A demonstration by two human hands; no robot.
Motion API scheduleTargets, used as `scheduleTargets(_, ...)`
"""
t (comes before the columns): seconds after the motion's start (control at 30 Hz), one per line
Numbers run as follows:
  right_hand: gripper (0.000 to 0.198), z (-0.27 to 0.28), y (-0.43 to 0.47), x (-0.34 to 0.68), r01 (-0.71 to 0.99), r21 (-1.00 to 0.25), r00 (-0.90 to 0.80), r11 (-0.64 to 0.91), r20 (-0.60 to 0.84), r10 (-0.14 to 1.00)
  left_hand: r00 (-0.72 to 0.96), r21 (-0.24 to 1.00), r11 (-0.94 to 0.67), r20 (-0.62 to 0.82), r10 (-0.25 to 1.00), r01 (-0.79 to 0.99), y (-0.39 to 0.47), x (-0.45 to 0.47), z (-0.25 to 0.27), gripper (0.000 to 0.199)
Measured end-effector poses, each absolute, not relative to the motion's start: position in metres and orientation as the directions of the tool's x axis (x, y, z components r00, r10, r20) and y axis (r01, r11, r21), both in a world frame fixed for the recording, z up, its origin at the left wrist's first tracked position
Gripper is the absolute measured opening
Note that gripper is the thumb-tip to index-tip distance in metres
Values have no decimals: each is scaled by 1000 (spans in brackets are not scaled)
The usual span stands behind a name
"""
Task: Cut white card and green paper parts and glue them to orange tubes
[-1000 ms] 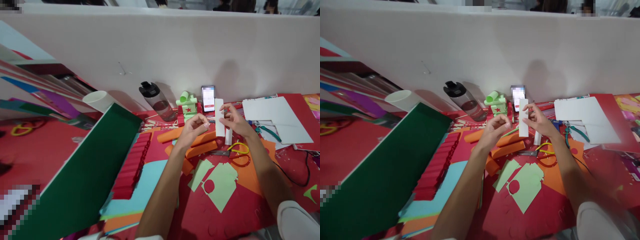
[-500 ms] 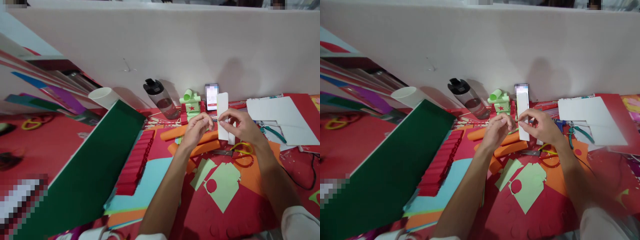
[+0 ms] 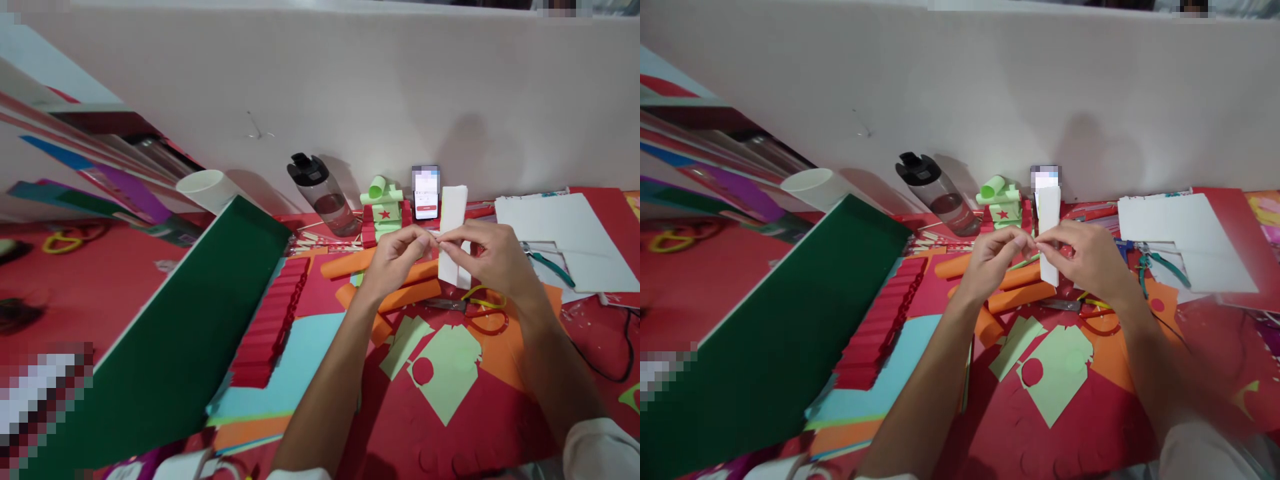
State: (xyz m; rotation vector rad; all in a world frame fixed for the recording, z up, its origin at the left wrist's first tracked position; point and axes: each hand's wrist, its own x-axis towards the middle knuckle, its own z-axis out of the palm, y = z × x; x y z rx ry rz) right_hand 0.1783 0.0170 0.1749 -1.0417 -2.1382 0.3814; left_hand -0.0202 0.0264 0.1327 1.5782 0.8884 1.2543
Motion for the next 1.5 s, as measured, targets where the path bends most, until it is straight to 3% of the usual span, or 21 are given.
scheduleTargets(0.43, 27, 167, 18, 177, 747, -178, -520, 641, 444, 730, 277, 936, -298, 241, 930, 187, 23, -23, 144, 30)
scheduleTargets(0.77, 32, 165, 21, 174, 762, 57, -607, 645, 409, 681, 289, 961, -219, 164, 943, 170, 27, -22, 139, 27)
scheduleTargets(0.87, 30, 162, 24, 176, 753, 48, -617, 656, 398, 679, 294, 967, -207, 157, 943, 149, 29, -21, 136, 26)
scheduleTargets(1.1, 21, 162, 28, 183, 709, -174, -596, 684, 371, 712, 295, 978, -177, 139, 945, 106, 30, -21, 134, 23)
scheduleTargets(1.5, 26, 162, 27, 179, 720, 91, -676, 688, 321, 664, 307, 979, -146, 97, 947, 141, 31, -18, 132, 32)
